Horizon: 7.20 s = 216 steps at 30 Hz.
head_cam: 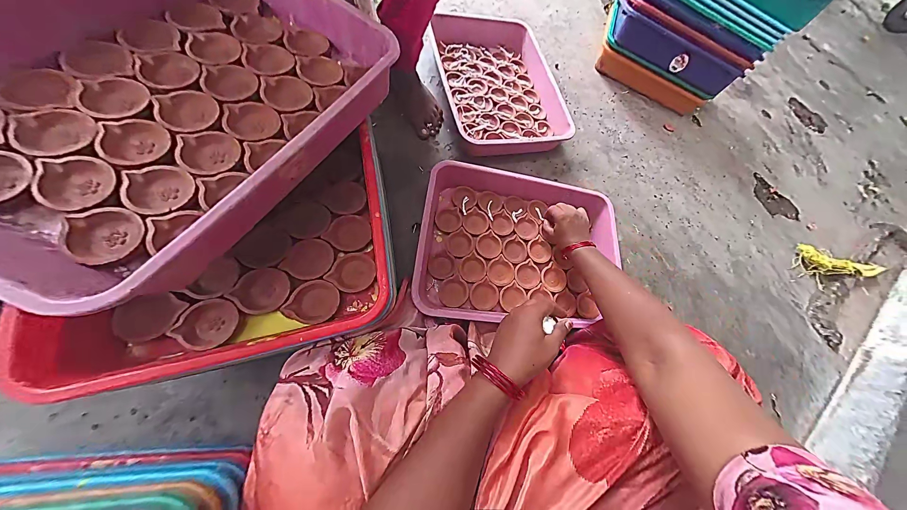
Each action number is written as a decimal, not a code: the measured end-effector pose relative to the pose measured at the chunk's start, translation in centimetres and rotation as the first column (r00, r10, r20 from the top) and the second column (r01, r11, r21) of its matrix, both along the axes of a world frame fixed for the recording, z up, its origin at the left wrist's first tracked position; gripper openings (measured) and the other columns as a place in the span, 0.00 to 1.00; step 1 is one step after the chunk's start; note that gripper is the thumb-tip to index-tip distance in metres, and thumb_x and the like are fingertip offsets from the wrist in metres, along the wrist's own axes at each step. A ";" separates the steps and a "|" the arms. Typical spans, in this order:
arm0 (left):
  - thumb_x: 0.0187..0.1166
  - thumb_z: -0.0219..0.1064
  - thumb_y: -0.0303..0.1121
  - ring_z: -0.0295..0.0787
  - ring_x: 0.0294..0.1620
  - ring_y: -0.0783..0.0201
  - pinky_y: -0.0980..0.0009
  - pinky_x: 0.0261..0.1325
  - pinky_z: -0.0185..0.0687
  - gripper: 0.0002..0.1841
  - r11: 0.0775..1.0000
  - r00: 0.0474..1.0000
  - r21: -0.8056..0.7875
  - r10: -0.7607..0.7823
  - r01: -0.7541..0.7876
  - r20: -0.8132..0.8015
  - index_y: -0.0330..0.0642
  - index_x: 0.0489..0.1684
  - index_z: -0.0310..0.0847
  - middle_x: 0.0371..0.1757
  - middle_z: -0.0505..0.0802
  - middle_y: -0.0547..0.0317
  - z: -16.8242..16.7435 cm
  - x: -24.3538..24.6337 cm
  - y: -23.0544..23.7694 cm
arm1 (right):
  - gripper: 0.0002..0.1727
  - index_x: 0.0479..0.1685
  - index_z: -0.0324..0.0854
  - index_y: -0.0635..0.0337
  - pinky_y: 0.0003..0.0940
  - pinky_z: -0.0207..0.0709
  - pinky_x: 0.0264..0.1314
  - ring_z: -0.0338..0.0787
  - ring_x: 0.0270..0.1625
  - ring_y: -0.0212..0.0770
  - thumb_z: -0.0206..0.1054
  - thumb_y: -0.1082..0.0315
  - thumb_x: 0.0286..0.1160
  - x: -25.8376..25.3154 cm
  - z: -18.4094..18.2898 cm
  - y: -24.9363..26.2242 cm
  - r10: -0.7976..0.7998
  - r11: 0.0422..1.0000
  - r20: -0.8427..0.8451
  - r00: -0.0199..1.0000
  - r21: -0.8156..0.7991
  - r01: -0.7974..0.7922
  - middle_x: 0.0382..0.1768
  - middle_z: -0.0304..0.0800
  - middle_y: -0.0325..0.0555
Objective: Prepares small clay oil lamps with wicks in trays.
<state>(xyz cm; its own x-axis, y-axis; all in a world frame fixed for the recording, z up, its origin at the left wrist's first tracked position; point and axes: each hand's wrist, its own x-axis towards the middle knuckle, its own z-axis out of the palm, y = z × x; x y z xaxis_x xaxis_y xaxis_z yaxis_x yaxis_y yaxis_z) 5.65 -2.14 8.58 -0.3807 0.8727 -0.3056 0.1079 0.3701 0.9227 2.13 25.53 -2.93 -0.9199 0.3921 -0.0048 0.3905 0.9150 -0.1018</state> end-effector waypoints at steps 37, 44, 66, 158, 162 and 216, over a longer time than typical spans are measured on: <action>0.73 0.49 0.23 0.90 0.39 0.68 0.70 0.46 0.88 0.19 0.519 0.399 0.251 0.194 -0.817 0.896 0.45 0.59 0.78 0.41 0.91 0.60 0.4 0.4 -1.3 | 0.07 0.44 0.87 0.61 0.23 0.84 0.48 0.88 0.43 0.23 0.67 0.73 0.70 10.1 14.6 -14.9 -0.061 0.530 -0.537 0.842 -0.732 -0.428 0.41 0.91 0.34; 0.70 0.51 0.22 0.90 0.40 0.68 0.69 0.47 0.88 0.19 0.530 0.407 0.252 0.199 -0.810 0.891 0.43 0.57 0.78 0.42 0.91 0.58 0.4 0.2 -1.0 | 0.08 0.44 0.90 0.64 0.22 0.85 0.50 0.88 0.43 0.23 0.69 0.73 0.71 9.7 13.9 -14.7 0.007 0.549 -0.607 0.794 -0.662 -0.511 0.42 0.92 0.38; 0.76 0.55 0.19 0.90 0.39 0.66 0.69 0.46 0.89 0.15 0.532 0.404 0.225 0.246 -0.816 0.881 0.40 0.56 0.79 0.41 0.90 0.56 0.5 0.6 -0.9 | 0.04 0.40 0.85 0.62 0.20 0.84 0.45 0.86 0.38 0.21 0.65 0.74 0.76 9.8 13.6 -15.2 -0.045 0.507 -0.593 0.804 -0.707 -0.493 0.38 0.88 0.34; 0.83 0.62 0.24 0.89 0.42 0.70 0.72 0.47 0.85 0.07 0.586 0.597 0.212 0.608 -0.782 0.523 0.37 0.41 0.88 0.47 0.94 0.57 0.6 -0.3 -1.7 | 0.09 0.38 0.82 0.56 0.20 0.78 0.38 0.80 0.32 0.24 0.57 0.76 0.81 9.7 15.0 -13.5 -0.306 0.186 -0.291 0.906 -0.952 -0.243 0.33 0.83 0.32; 0.78 0.64 0.24 0.88 0.60 0.67 0.67 0.63 0.85 0.07 0.738 0.783 0.339 0.401 -0.584 0.476 0.36 0.35 0.90 0.58 0.93 0.55 0.9 -0.2 -1.8 | 0.08 0.37 0.83 0.53 0.23 0.80 0.43 0.83 0.36 0.25 0.59 0.73 0.79 9.7 14.8 -13.5 -0.244 0.143 -0.296 0.924 -0.953 -0.267 0.33 0.85 0.32; 0.78 0.66 0.25 0.88 0.41 0.75 0.74 0.49 0.83 0.06 0.858 0.825 0.168 0.386 -0.485 0.413 0.39 0.35 0.89 0.37 0.93 0.62 -0.2 0.1 -0.6 | 0.17 0.53 0.90 0.65 0.72 0.66 0.68 0.86 0.66 0.64 0.71 0.61 0.74 3.5 0.8 3.3 -0.089 0.988 0.098 0.991 -0.114 0.100 0.57 0.91 0.62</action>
<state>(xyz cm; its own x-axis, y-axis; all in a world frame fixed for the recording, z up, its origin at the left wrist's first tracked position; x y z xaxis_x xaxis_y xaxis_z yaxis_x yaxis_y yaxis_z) 5.77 -2.78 8.41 -0.6492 0.7057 -0.2839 -0.3576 0.0462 0.9327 5.65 28.83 -2.10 -0.8719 0.4692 -0.1401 0.4878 0.8569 -0.1666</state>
